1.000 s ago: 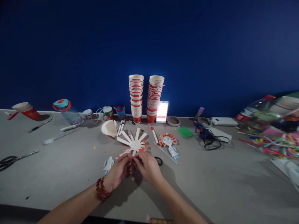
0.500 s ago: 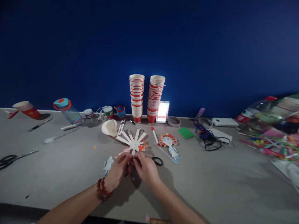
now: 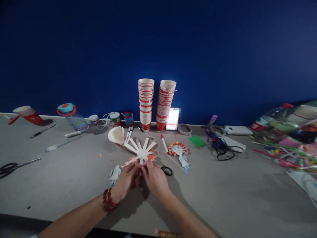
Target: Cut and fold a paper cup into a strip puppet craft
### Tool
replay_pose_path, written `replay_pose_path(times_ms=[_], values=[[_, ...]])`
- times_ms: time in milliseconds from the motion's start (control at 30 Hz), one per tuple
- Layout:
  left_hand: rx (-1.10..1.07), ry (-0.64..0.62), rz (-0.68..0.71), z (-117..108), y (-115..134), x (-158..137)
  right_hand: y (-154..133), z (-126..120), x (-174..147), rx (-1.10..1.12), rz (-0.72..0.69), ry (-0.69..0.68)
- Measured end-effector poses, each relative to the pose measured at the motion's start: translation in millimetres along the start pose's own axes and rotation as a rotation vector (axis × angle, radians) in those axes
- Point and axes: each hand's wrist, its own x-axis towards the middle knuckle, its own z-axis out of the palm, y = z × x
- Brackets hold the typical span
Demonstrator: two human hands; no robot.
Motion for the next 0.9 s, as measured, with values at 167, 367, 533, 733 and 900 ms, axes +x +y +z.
replay_pose_path(times_ms=[167, 367, 533, 733, 900], values=[[-0.002, -0.008, 0.025, 2, 2, -1, -1, -1, -2, 0.061, 0.021, 0.034], [-0.013, 0.029, 0.012, 3, 3, -1, 1, -3, -2, -0.060, -0.181, 0.050], [-0.036, 0.002, -0.020, 4, 3, -2, 3, -7, 0, -0.032, -0.185, 0.042], [-0.037, -0.043, -0.024, 4, 2, -3, 6, -10, 3, 0.022, -0.121, -0.003], [-0.047, -0.010, -0.004, 3, 1, -3, 3, -2, -1, 0.086, 0.017, 0.023]])
